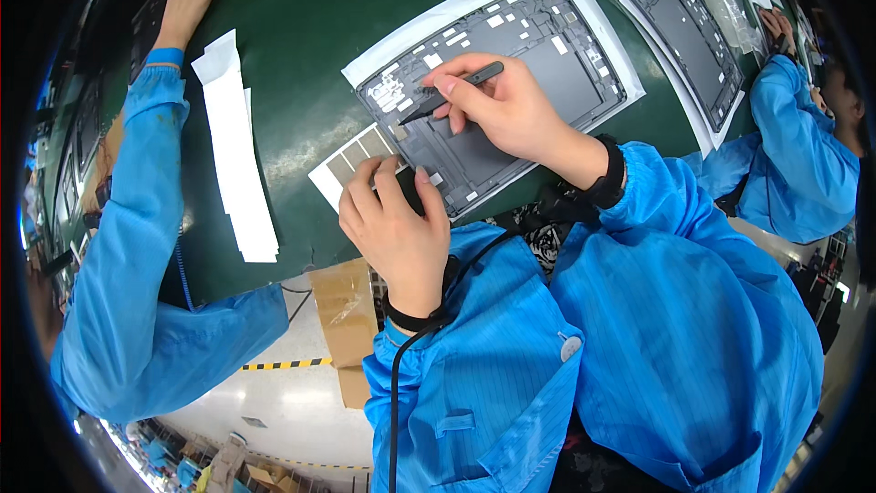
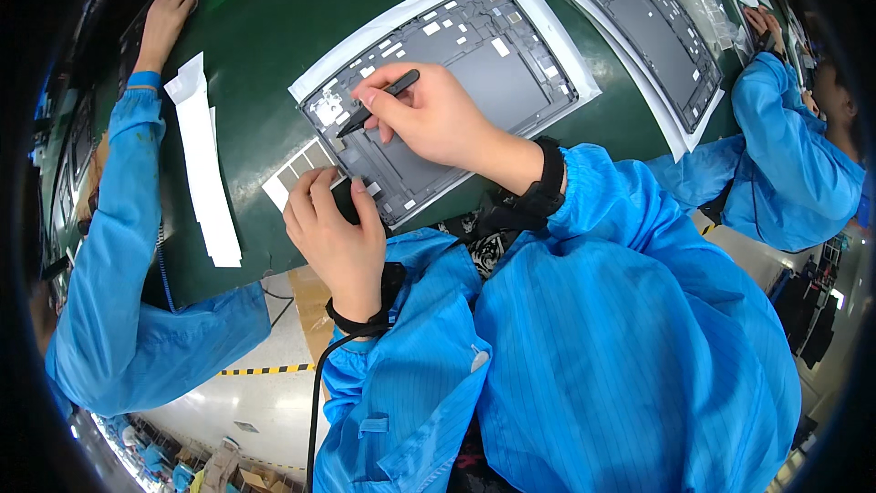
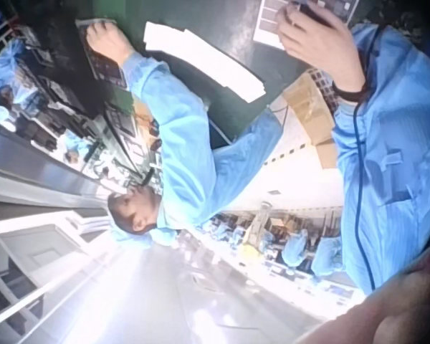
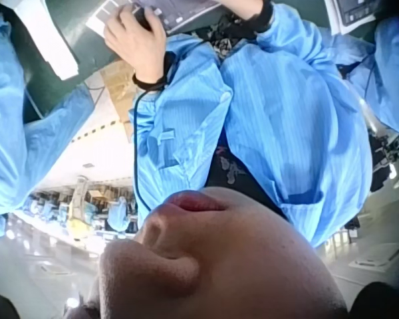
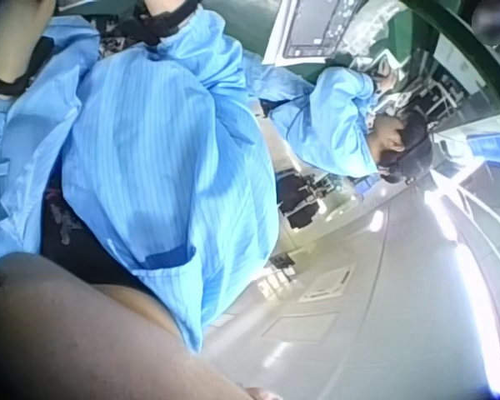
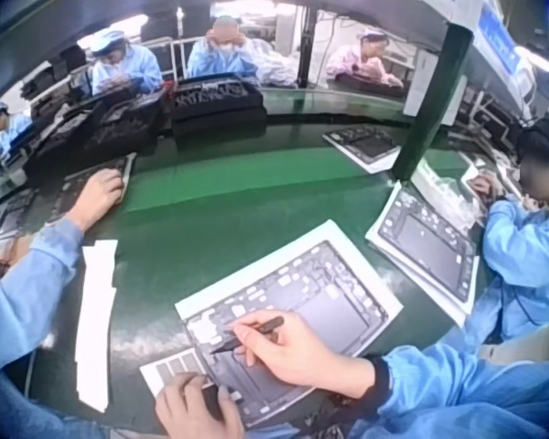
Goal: The recorder is assembling small electronic components, using a marking pen and tweezers to place and mark parts on a tablet-sized metal or plastic chassis.
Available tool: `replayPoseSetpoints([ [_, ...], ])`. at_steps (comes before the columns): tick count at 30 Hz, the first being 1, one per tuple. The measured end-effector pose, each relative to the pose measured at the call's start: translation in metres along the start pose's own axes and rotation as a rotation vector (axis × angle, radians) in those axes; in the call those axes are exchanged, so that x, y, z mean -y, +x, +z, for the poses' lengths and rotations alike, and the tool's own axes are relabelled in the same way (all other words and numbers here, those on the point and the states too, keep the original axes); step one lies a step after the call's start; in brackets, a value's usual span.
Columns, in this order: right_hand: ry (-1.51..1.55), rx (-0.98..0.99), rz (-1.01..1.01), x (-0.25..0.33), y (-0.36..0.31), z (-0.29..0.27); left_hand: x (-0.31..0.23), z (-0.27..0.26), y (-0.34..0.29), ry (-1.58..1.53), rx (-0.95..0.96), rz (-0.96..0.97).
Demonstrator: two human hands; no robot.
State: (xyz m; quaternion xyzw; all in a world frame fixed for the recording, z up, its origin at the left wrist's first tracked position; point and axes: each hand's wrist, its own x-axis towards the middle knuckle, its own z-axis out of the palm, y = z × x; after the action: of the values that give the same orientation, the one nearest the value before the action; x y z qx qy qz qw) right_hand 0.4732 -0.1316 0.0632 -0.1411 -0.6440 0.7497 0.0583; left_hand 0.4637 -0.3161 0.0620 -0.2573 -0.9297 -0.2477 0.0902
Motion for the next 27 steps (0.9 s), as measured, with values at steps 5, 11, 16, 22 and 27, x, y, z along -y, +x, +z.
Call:
replayPoseSetpoints([
  [5,-0.030,0.002,0.027,0.000,0.002,0.001,-0.001,0.002,0.003,0.003,0.012,-0.005],
  [11,-0.038,0.011,0.008,-0.002,0.003,0.003,-0.003,-0.002,0.012,0.017,0.024,-0.002],
  [16,-0.048,-0.003,0.046,0.002,0.003,0.004,-0.001,-0.003,0.022,0.053,0.084,0.093],
  [22,-0.059,-0.018,0.053,0.003,0.003,0.005,-0.006,0.000,0.024,0.224,0.119,0.153],
  [27,-0.034,-0.032,0.015,-0.001,0.005,0.002,-0.007,-0.003,0.030,0.349,0.176,0.197],
])
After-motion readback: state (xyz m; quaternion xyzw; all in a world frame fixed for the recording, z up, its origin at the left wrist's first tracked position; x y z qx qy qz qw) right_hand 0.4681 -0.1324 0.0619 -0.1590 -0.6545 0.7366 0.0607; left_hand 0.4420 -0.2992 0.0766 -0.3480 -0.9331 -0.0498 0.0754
